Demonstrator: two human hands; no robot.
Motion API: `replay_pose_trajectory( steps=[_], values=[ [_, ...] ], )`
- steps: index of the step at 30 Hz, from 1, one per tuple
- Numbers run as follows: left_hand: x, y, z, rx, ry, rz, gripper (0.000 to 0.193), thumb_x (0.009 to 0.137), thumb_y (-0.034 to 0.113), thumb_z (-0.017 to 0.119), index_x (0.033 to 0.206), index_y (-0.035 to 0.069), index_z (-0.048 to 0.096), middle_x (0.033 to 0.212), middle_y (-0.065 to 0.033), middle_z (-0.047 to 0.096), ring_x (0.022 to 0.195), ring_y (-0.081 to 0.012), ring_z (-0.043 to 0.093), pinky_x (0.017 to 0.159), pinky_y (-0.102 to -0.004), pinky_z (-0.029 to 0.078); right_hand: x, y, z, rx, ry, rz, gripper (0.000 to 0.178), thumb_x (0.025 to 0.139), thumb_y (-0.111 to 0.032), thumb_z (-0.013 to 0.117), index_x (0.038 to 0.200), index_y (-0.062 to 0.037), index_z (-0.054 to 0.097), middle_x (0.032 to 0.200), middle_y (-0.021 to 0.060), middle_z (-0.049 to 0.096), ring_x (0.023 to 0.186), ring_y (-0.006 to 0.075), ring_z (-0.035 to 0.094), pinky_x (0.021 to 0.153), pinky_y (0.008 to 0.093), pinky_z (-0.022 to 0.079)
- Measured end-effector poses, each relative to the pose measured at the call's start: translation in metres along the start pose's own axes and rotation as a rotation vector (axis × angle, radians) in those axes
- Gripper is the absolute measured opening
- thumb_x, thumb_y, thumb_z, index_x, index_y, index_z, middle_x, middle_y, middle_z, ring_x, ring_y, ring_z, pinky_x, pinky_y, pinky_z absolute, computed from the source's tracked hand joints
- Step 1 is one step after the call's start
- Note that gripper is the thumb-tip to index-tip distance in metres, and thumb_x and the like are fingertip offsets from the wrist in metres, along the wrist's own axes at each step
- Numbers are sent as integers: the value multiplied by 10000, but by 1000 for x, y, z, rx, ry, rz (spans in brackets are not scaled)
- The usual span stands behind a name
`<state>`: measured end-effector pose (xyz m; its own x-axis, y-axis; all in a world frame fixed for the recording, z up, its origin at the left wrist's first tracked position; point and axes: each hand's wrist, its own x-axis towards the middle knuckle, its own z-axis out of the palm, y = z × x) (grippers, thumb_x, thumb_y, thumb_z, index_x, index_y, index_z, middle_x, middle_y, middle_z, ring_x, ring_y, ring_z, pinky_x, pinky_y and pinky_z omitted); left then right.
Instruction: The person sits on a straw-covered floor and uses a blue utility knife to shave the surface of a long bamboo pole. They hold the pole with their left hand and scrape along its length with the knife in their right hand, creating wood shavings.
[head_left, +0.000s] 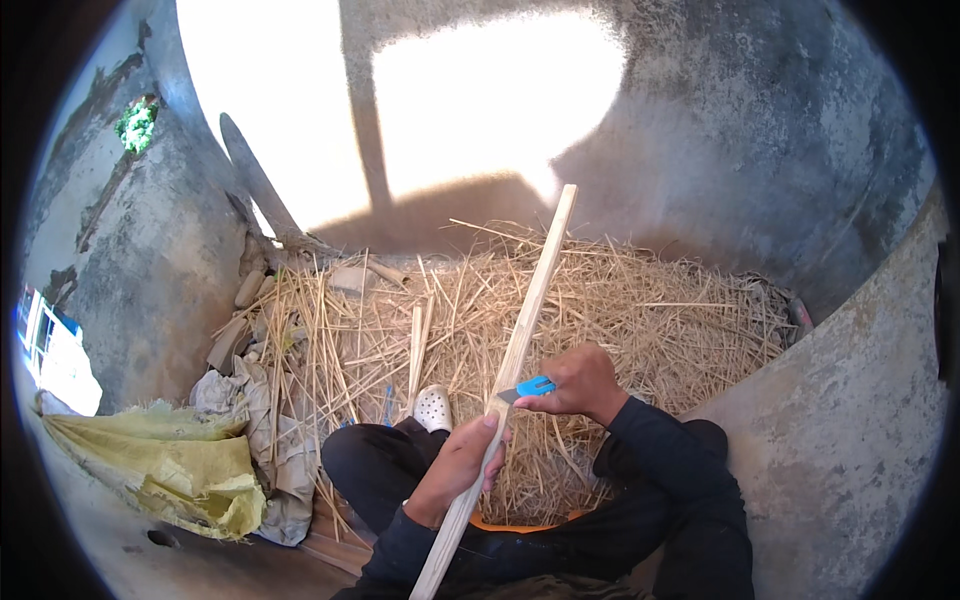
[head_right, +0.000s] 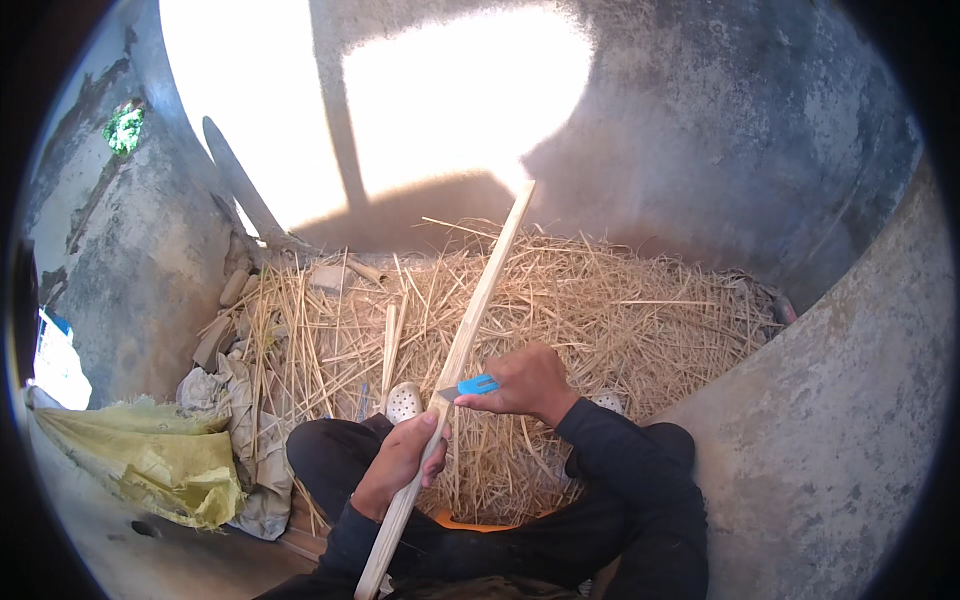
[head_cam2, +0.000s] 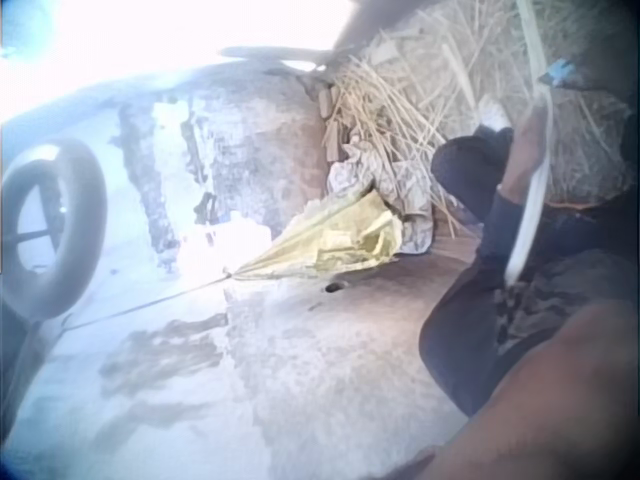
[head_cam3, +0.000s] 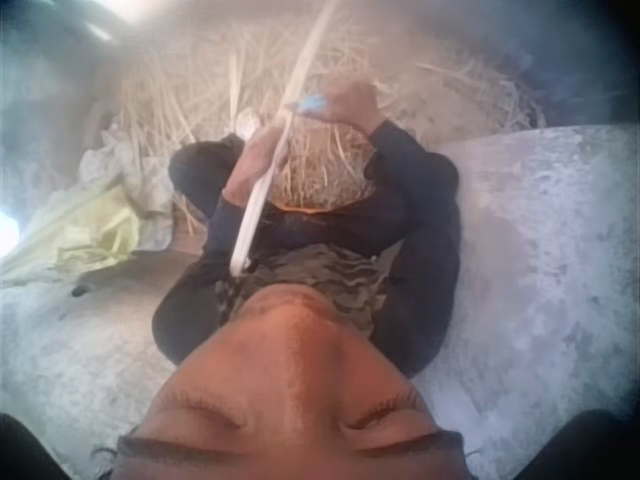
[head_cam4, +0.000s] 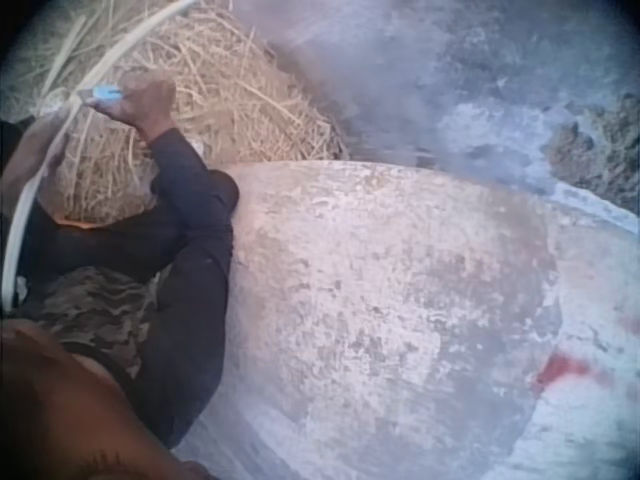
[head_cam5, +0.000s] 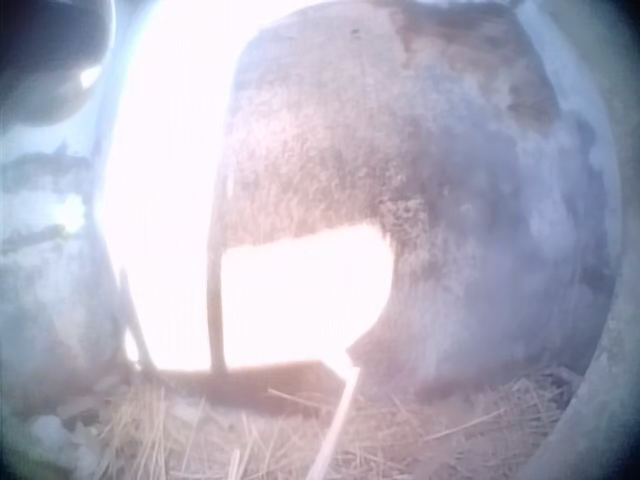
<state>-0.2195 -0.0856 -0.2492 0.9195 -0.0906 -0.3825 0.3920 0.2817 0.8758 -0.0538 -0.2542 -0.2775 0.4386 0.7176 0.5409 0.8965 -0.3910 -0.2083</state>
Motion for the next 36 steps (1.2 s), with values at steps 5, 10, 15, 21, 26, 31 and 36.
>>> replay_pose_trajectory(
  steps=[5,10,15,21,26,31,36],
  values=[
    [1,-4,-1,-32,-20,1,433,1030,452,347,974,58,518,559,13,457,422,-79,438,414,-205,394,1,25,8,-124,56,85,699,732,-782,560,502,-124,513,426,66,456,370,242,490,406,386,378],
    [-13,-19,11,-84,-52,-69,401,1026,431,384,946,61,516,521,18,438,398,-74,414,391,-204,382,4,77,-5,-200,35,375,748,783,-800,466,518,-107,567,427,60,486,372,225,514,380,383,384],
    [-27,-4,8,-24,-8,-66,423,1027,453,360,968,63,513,556,26,447,412,-66,429,424,-192,398,-4,15,0,-20,7,209,690,813,-738,505,516,-116,530,431,67,474,390,263,521,407,397,393],
    [-33,-5,13,84,-41,-64,417,1030,450,353,972,66,505,574,24,456,417,-66,437,426,-192,392,4,74,-8,-161,100,370,701,793,-772,491,545,-122,580,435,70,496,394,247,536,407,384,403],
    [-34,-7,23,110,-68,-53,397,1033,425,361,967,61,502,561,23,450,416,-61,430,420,-195,391,4,119,-11,-238,199,283,699,799,-764,486,544,-119,574,442,86,499,408,268,538,419,396,401],
    [-46,-9,32,156,-137,-110,391,1042,410,337,997,51,486,582,13,450,439,-66,443,440,-196,387,1,185,-34,-318,171,575,748,831,-773,399,659,-96,667,513,134,557,506,332,594,503,473,445],
    [-44,-8,36,158,-177,-114,379,1045,389,332,985,52,495,577,15,464,440,-64,449,446,-192,395,5,229,-34,-392,142,715,778,878,-738,342,717,-64,696,640,209,627,657,388,643,618,489,491]
  ],
)
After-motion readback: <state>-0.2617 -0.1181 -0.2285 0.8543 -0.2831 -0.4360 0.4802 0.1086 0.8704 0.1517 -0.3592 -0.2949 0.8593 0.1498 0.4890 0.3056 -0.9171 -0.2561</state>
